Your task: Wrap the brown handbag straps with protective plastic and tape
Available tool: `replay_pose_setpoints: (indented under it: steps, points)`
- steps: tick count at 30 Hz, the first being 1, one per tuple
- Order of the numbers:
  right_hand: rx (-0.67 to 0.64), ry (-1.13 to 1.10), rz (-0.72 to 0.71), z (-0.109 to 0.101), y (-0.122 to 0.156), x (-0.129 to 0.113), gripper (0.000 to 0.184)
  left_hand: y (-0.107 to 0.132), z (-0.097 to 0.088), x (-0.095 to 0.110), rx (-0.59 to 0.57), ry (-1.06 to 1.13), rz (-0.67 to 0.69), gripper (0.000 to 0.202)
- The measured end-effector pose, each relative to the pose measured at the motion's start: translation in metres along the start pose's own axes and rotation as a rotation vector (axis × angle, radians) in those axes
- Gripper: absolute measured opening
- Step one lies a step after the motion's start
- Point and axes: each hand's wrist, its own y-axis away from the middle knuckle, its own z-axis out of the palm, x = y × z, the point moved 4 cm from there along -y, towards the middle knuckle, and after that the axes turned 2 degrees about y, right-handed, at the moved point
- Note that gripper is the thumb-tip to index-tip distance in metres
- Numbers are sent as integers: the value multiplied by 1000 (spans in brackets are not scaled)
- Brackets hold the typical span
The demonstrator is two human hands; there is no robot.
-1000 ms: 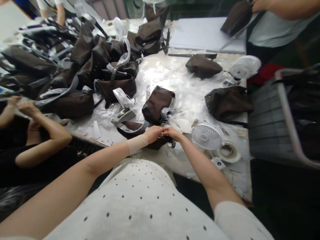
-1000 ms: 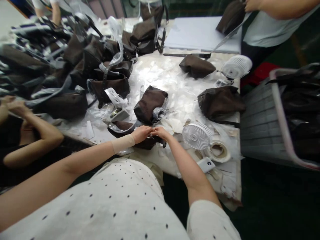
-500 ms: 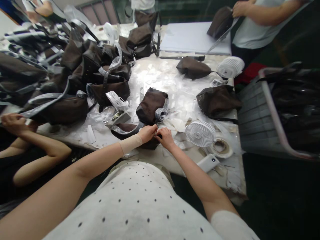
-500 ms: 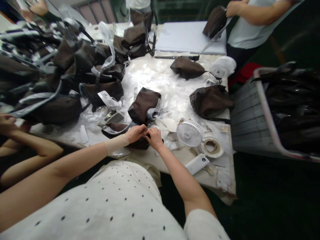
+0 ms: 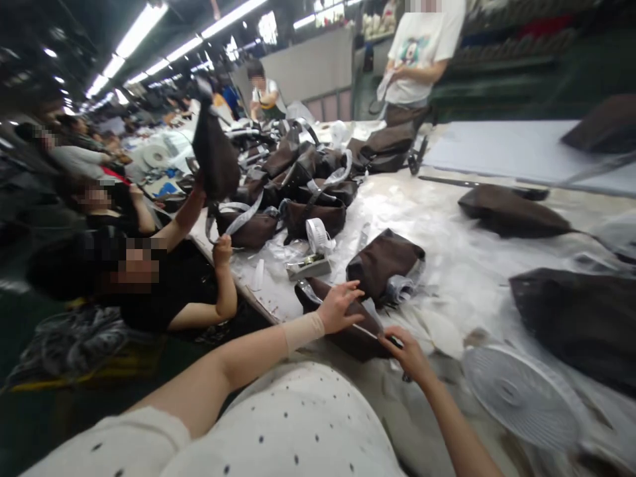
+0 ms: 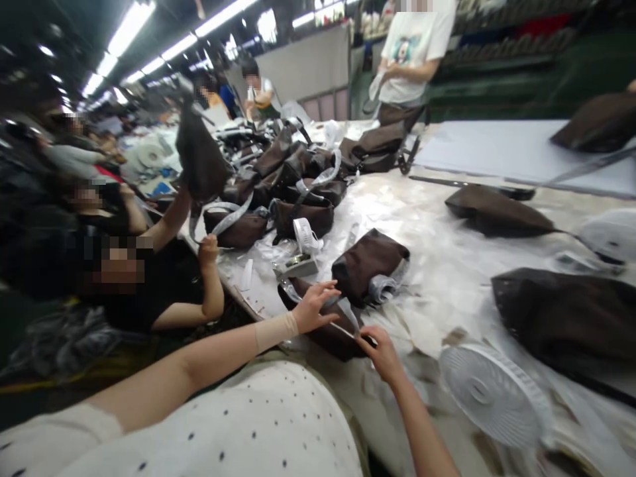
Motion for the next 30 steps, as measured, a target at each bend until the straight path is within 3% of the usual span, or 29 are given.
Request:
replay_pose_setpoints:
  steps: [3,5,8,12,18,22,25,30]
  points:
    - [-32,32,23,-1,2,19,37,41,-23,-23,156,138,-127,48]
    - [42,-5,104,-12,8,27,44,66,-35,-42,224,215,-217,41]
    - [337,-119,254,-37,18,30,43,90,-50,-76,299,289,-362,36]
    - [659,-321,369,-53,18,19,54,90,-59,-110,361,338,-448,35]
    - [718,-490,557,-39,1,16,47,54,-47,-119,246,384,-387,37]
    - [766,-476,559,-36,5,20,48,21,-35,-119,146,393,-318,35]
    - [744,-419,596,-37,7,27,53,-18,-21,-126,37,387,-303,39]
    - [646,-243,673,-41,-20,41,49,-99,24,-138,-122,334,-458,65]
